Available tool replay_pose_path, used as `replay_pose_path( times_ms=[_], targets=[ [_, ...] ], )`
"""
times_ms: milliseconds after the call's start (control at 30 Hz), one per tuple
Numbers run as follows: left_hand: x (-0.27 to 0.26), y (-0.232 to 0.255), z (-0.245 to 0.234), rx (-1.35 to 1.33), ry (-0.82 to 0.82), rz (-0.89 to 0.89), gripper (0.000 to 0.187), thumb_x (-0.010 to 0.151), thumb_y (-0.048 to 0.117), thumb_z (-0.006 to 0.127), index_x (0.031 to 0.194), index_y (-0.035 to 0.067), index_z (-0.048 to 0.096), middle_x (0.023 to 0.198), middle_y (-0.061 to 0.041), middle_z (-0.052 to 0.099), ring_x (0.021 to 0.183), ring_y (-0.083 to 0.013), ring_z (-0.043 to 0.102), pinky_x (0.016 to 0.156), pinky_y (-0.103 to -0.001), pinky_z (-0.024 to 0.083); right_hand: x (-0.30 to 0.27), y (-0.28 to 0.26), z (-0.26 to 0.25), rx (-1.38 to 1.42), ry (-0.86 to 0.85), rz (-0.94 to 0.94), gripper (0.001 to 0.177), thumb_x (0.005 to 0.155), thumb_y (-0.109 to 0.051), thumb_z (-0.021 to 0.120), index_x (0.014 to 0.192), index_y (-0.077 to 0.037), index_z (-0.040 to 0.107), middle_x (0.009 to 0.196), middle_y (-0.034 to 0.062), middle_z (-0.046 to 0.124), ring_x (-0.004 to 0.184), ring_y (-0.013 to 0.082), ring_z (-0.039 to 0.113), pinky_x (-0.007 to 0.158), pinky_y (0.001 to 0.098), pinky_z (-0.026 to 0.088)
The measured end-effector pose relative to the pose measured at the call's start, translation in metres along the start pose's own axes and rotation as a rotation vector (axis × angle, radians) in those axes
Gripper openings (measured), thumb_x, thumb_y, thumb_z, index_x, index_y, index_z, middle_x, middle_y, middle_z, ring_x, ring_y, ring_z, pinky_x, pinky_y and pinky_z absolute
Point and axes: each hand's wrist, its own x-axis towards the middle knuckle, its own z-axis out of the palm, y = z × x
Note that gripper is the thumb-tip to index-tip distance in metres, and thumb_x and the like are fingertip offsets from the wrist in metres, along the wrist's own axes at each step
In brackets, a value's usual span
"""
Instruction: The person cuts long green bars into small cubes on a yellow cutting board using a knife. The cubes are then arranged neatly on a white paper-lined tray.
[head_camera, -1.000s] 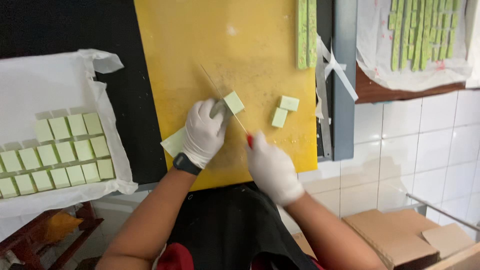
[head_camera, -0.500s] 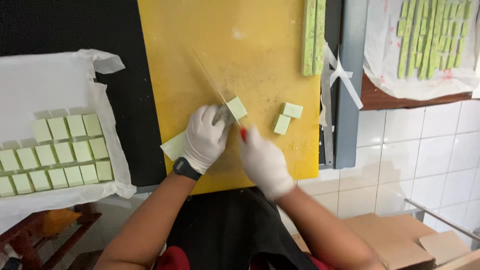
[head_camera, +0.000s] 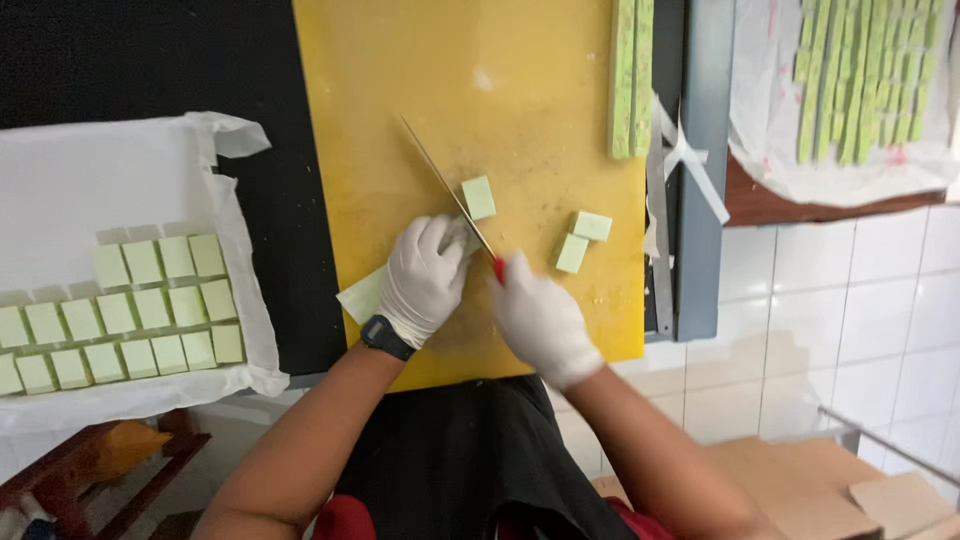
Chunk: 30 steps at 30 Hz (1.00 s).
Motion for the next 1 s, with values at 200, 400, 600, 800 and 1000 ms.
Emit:
replay_pose_path(
  times_ms=[200,400,600,800,1000],
  targets=[
    [-0.024,0.007,0.013,-0.059,0.01,-0.155,0.067,0.075,0.012,0.086,0.134,0.003,0.056,0.128,-0.015,0.062,0.112,-0.0372,0.062,0.09,-0.047,0.055,-0.066,0.054,0.003,0.17,-0.35,0.312,0.043,0.097,-0.065,0.053,0.104,-0.022,0.049,0.081,0.0185,0.073,0.088,0.0413,0.076,0.075,0.0504,0.062],
    [-0.018,0.013,-0.016,0.077,-0.172,-0.192,0.052,0.079,0.046,0.082,0.101,0.002,0.064,0.112,-0.017,0.059,0.101,-0.0374,0.061,0.092,-0.053,0.05,-0.036,0.032,-0.017,0.302,-0.284,0.342,0.047,0.099,-0.064,0.053,0.102,-0.017,0.052,0.084,0.0257,0.072,0.092,0.046,0.074,0.079,0.0544,0.06],
    [-0.034,0.008,-0.024,0.056,-0.252,-0.213,0.041,0.08,0.042,0.077,0.107,0.012,0.069,0.115,-0.014,0.057,0.104,-0.0379,0.061,0.084,-0.049,0.05,-0.018,-0.01,-0.042,0.19,-0.326,0.298,0.041,0.098,-0.062,0.054,0.107,-0.022,0.052,0.087,0.0195,0.073,0.093,0.0426,0.075,0.082,0.0526,0.061],
    [-0.027,0.006,-0.023,0.048,-0.004,-0.192,0.024,0.085,0.027,0.076,0.1,0.01,0.067,0.113,-0.013,0.059,0.102,-0.0369,0.064,0.08,-0.045,0.053,-0.019,-0.019,-0.043,0.132,-0.355,0.231,0.039,0.1,-0.059,0.051,0.107,-0.021,0.049,0.086,0.0208,0.073,0.092,0.0437,0.075,0.082,0.0543,0.06],
    [-0.027,0.007,-0.026,0.054,-0.007,-0.154,0.02,0.088,0.026,0.074,0.1,0.011,0.069,0.113,-0.011,0.06,0.101,-0.0339,0.064,0.076,-0.042,0.052,-0.024,-0.024,-0.043,0.13,-0.312,0.238,0.037,0.101,-0.056,0.051,0.105,-0.02,0.048,0.084,0.0212,0.072,0.091,0.0436,0.075,0.081,0.0543,0.061]
  ],
)
